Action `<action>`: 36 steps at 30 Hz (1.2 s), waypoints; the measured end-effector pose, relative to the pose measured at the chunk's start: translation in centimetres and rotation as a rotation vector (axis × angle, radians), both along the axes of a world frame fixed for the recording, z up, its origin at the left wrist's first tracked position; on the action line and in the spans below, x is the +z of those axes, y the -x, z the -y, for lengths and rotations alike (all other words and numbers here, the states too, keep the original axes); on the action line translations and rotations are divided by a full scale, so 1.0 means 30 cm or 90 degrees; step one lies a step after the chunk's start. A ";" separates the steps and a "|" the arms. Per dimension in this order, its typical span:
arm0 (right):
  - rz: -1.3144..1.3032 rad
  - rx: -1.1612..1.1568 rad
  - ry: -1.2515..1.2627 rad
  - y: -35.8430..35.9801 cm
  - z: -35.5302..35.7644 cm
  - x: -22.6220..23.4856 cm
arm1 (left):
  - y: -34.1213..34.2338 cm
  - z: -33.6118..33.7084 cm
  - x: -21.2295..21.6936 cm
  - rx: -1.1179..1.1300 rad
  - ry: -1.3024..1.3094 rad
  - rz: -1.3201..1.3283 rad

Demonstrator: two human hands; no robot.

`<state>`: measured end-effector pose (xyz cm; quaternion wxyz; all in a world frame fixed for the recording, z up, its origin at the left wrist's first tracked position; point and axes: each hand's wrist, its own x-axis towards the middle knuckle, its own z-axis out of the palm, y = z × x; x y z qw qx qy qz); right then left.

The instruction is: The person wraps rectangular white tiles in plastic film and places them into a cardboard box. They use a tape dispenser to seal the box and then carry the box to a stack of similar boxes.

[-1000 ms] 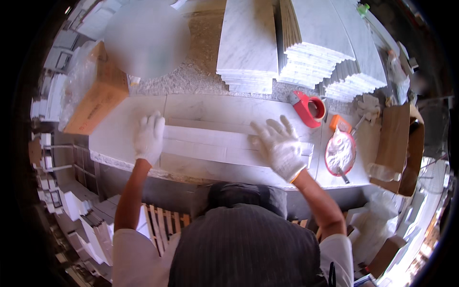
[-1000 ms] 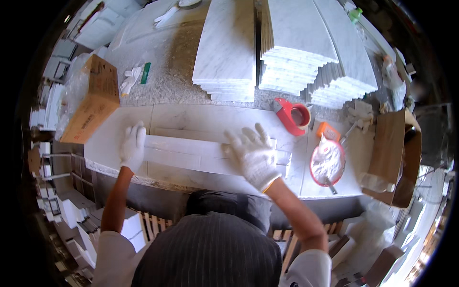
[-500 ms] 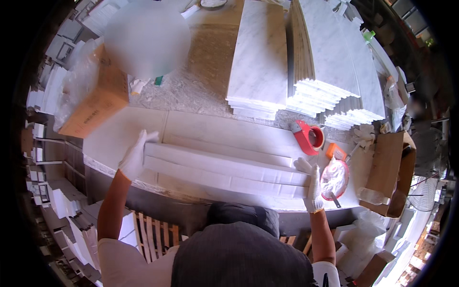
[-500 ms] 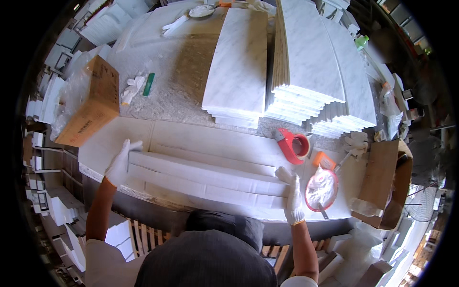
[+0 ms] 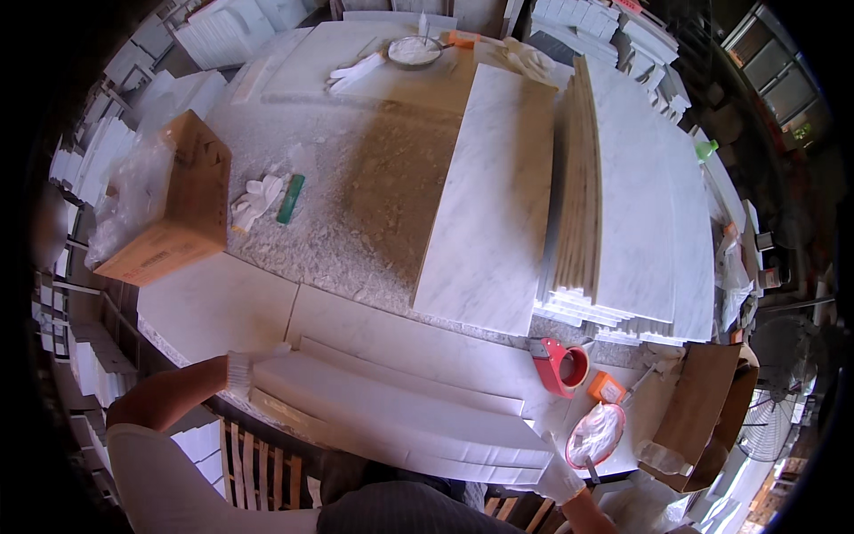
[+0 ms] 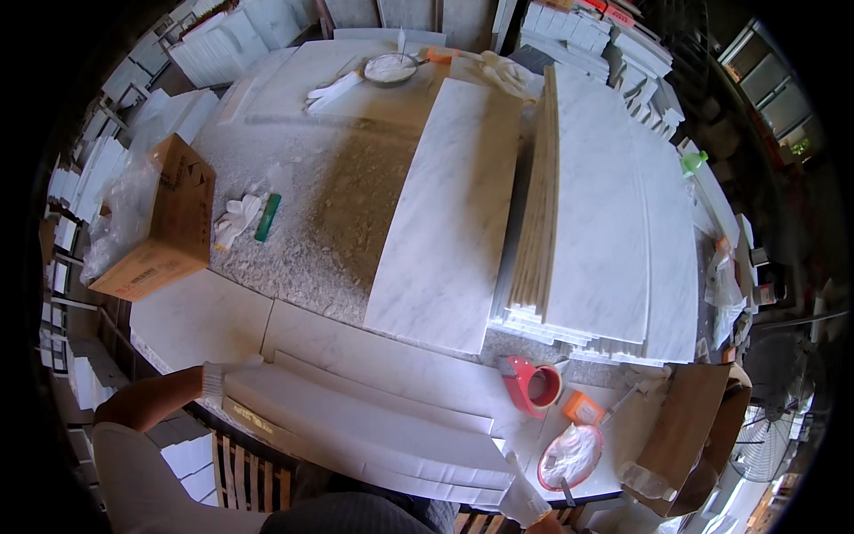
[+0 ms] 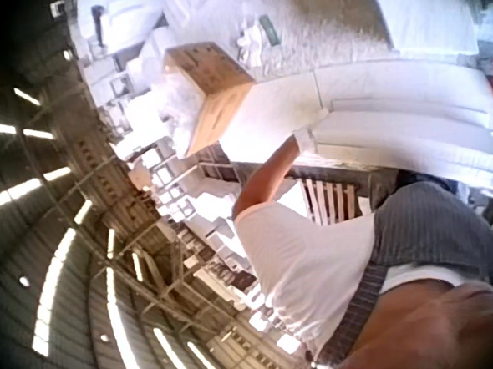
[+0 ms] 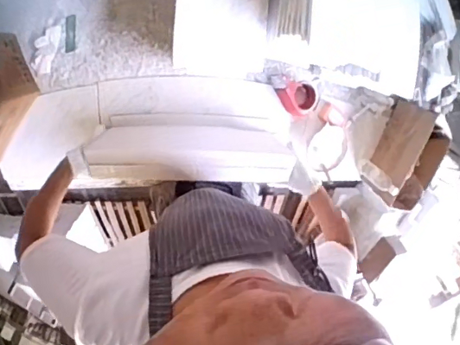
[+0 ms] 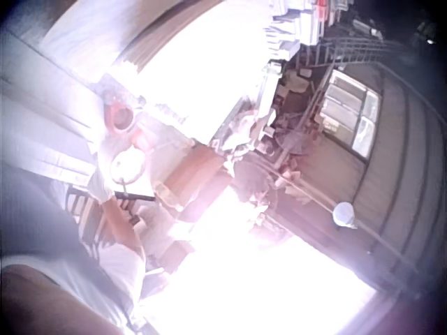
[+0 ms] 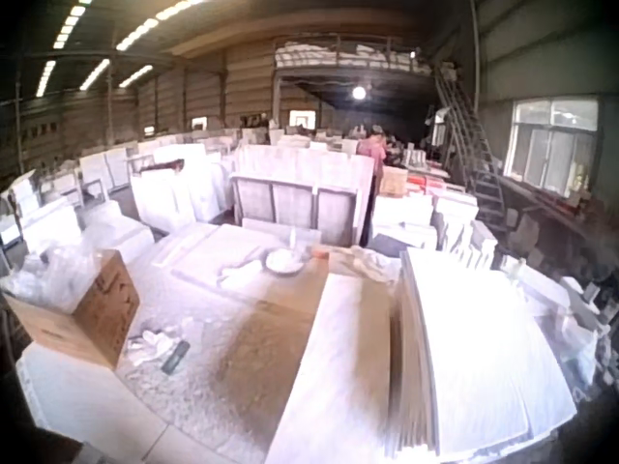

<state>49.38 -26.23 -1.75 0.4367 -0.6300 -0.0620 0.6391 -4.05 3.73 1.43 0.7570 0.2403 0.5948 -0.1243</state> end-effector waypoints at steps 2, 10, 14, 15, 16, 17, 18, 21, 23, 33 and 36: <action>-0.081 0.067 -0.009 -0.022 -0.032 0.050 | -0.025 -0.049 -0.027 -0.044 0.027 -0.010; -0.289 0.026 0.438 -0.042 -0.299 0.095 | -0.106 -0.134 -0.082 -0.025 0.206 -0.064; -0.331 0.063 0.433 -0.022 -0.308 0.000 | -0.135 -0.113 -0.057 0.086 0.223 -0.023; -0.352 0.062 0.431 -0.012 -0.315 0.007 | -0.142 -0.106 -0.048 0.087 0.228 -0.045; -0.372 0.064 0.424 -0.005 -0.321 0.007 | -0.147 -0.102 -0.041 0.090 0.227 -0.066; -0.378 0.060 0.415 -0.020 -0.307 -0.011 | -0.153 -0.115 -0.030 0.091 0.217 -0.078; -0.372 0.059 0.384 -0.001 -0.255 -0.056 | -0.122 -0.112 -0.004 0.088 0.194 -0.087; -0.332 0.048 0.270 -0.017 -0.127 -0.151 | -0.051 -0.032 0.007 0.082 0.108 -0.054; -0.261 0.051 0.274 0.038 -0.157 -0.061 | -0.079 -0.005 -0.055 0.067 0.057 -0.009; -0.245 -0.065 0.225 0.185 -0.034 0.070 | -0.014 0.166 -0.045 0.129 -0.128 0.019; -0.179 -0.065 0.165 0.226 0.031 0.068 | -0.038 0.235 0.045 0.208 -0.150 0.025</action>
